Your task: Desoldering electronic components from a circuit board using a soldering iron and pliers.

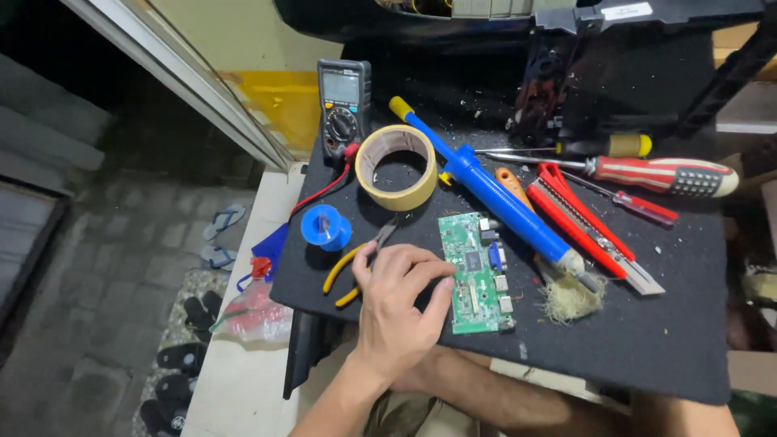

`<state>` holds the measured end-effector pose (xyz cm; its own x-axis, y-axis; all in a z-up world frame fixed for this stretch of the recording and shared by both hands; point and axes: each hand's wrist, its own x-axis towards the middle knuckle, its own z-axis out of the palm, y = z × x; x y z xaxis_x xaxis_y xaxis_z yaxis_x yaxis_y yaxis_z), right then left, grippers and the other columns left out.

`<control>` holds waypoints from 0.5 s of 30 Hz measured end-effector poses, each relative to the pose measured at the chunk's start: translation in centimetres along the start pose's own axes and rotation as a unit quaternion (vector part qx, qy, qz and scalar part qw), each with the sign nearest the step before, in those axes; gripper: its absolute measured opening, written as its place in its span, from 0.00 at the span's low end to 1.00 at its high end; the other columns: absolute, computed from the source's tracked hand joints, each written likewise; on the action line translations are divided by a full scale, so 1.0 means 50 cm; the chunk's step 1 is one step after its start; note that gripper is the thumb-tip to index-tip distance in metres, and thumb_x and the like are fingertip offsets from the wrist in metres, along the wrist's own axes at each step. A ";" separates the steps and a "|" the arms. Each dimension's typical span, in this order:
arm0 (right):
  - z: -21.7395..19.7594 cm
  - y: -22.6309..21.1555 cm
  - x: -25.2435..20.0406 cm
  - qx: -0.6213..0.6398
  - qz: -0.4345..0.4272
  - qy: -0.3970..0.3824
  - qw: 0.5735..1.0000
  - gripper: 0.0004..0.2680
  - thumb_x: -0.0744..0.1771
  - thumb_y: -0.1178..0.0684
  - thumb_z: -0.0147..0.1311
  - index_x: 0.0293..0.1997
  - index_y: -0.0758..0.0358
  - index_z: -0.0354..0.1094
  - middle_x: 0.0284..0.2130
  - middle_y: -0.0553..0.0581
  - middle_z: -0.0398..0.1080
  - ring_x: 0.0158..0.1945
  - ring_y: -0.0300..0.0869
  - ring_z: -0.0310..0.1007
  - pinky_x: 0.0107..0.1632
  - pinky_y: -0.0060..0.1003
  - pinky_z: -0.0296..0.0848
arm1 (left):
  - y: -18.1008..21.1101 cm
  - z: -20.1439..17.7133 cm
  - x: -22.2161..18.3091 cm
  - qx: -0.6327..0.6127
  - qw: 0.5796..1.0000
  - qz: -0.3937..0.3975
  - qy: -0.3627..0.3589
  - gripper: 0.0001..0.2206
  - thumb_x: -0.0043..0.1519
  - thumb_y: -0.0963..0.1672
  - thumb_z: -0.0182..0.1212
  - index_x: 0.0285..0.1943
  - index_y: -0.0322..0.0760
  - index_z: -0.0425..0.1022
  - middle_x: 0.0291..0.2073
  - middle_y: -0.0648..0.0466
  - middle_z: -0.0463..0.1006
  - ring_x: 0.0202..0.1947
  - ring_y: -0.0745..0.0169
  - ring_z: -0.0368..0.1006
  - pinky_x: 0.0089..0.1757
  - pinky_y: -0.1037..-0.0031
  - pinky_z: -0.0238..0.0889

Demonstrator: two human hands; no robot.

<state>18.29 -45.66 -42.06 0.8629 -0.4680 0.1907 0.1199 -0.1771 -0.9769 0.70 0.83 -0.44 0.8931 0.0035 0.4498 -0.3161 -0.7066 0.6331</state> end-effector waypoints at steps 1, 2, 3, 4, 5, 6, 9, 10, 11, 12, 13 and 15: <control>-0.016 -0.009 -0.009 -0.013 -0.026 0.019 0.999 0.08 0.71 0.63 0.47 0.57 0.75 0.61 0.44 0.66 0.67 0.41 0.44 0.62 0.45 0.37 0.65 | -0.006 0.000 -0.002 -0.004 1.000 0.002 0.000 0.03 0.55 0.41 0.64 0.34 0.39 0.81 0.35 0.58 0.76 0.43 0.61 0.72 0.62 0.48 0.43; -0.034 -0.019 -0.016 -0.026 -0.054 0.038 0.997 0.08 0.72 0.65 0.47 0.57 0.76 0.60 0.45 0.67 0.67 0.43 0.44 0.63 0.46 0.37 0.66 | -0.013 0.002 -0.004 0.000 1.000 0.012 -0.004 0.02 0.55 0.41 0.65 0.34 0.40 0.81 0.35 0.59 0.76 0.43 0.61 0.71 0.62 0.48 0.43; -0.052 -0.029 -0.024 -0.040 -0.081 0.058 0.994 0.08 0.72 0.66 0.47 0.58 0.77 0.60 0.46 0.68 0.67 0.44 0.45 0.63 0.47 0.38 0.67 | -0.018 0.003 -0.006 0.004 1.000 0.022 -0.007 0.01 0.55 0.42 0.66 0.33 0.41 0.81 0.35 0.60 0.75 0.44 0.61 0.70 0.62 0.48 0.43; -0.075 -0.042 -0.027 -0.054 -0.109 0.079 0.989 0.08 0.72 0.67 0.47 0.58 0.79 0.59 0.46 0.69 0.67 0.45 0.46 0.64 0.48 0.38 0.68 | -0.020 0.001 -0.006 -0.003 1.000 0.026 -0.007 0.01 0.55 0.42 0.66 0.33 0.41 0.81 0.35 0.60 0.75 0.44 0.61 0.70 0.62 0.48 0.43; -0.098 -0.055 -0.031 -0.068 -0.138 0.100 0.983 0.08 0.72 0.69 0.47 0.58 0.80 0.58 0.47 0.70 0.66 0.46 0.47 0.65 0.50 0.39 0.69 | -0.020 -0.001 -0.006 -0.002 0.999 0.025 -0.026 0.02 0.56 0.43 0.65 0.34 0.42 0.82 0.36 0.59 0.75 0.45 0.61 0.69 0.62 0.47 0.42; -0.107 -0.065 -0.034 -0.081 -0.166 0.121 0.975 0.09 0.72 0.70 0.47 0.59 0.81 0.58 0.47 0.71 0.66 0.47 0.47 0.66 0.51 0.39 0.70 | -0.021 -0.003 -0.005 0.000 0.999 0.025 -0.045 0.04 0.57 0.44 0.64 0.35 0.43 0.83 0.38 0.59 0.76 0.47 0.60 0.68 0.62 0.46 0.40; -0.126 -0.254 -0.068 0.410 0.166 0.190 0.877 0.08 0.68 0.44 0.45 0.38 0.55 0.64 0.25 0.48 0.63 0.29 0.37 0.62 0.35 0.28 0.62 | -0.026 -0.006 -0.003 -0.004 0.998 0.033 -0.050 0.04 0.57 0.44 0.64 0.35 0.44 0.84 0.38 0.59 0.76 0.47 0.61 0.67 0.62 0.48 0.41; -0.115 -0.332 -0.099 0.410 0.161 0.193 0.877 0.08 0.68 0.44 0.45 0.38 0.55 0.64 0.25 0.48 0.63 0.29 0.37 0.62 0.35 0.28 0.62 | -0.030 -0.004 -0.005 -0.008 0.998 0.037 -0.050 0.04 0.57 0.44 0.64 0.35 0.44 0.84 0.38 0.59 0.76 0.47 0.61 0.67 0.62 0.48 0.41; -0.103 -0.410 -0.130 0.421 0.163 0.220 0.865 0.08 0.67 0.43 0.46 0.36 0.55 0.63 0.24 0.48 0.62 0.27 0.36 0.61 0.33 0.28 0.60 | -0.034 -0.003 -0.006 -0.007 0.998 0.038 -0.055 0.04 0.57 0.44 0.64 0.35 0.44 0.84 0.38 0.59 0.76 0.47 0.60 0.67 0.61 0.49 0.41; -0.085 -0.486 -0.159 0.434 0.166 0.245 0.851 0.08 0.65 0.43 0.47 0.35 0.54 0.61 0.22 0.48 0.60 0.25 0.35 0.60 0.30 0.28 0.57 | -0.038 -0.002 -0.004 -0.004 0.997 0.040 -0.059 0.04 0.57 0.44 0.64 0.35 0.45 0.84 0.38 0.59 0.76 0.47 0.59 0.66 0.60 0.49 0.42; -0.083 -0.522 -0.174 0.436 0.161 0.247 0.850 0.08 0.65 0.43 0.47 0.35 0.54 0.61 0.22 0.48 0.60 0.25 0.35 0.60 0.30 0.28 0.57 | -0.041 -0.002 -0.002 -0.006 0.997 0.045 -0.059 0.04 0.57 0.44 0.64 0.35 0.45 0.84 0.38 0.59 0.76 0.47 0.59 0.66 0.60 0.49 0.42; -0.075 -0.589 -0.205 0.450 0.109 0.269 0.845 0.17 0.65 0.41 0.40 0.52 0.57 0.69 0.24 0.45 0.64 0.26 0.34 0.62 0.31 0.26 0.60 | -0.049 0.001 0.001 -0.005 0.997 0.042 -0.068 0.04 0.57 0.45 0.65 0.34 0.46 0.85 0.37 0.59 0.76 0.47 0.59 0.66 0.58 0.52 0.42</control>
<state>4.08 -38.91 -14.90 0.5938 -0.7730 -0.2235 0.5198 0.5805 -0.6268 1.54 2.50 -2.02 0.8978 -0.1518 0.4135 -0.3949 -0.6933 0.6028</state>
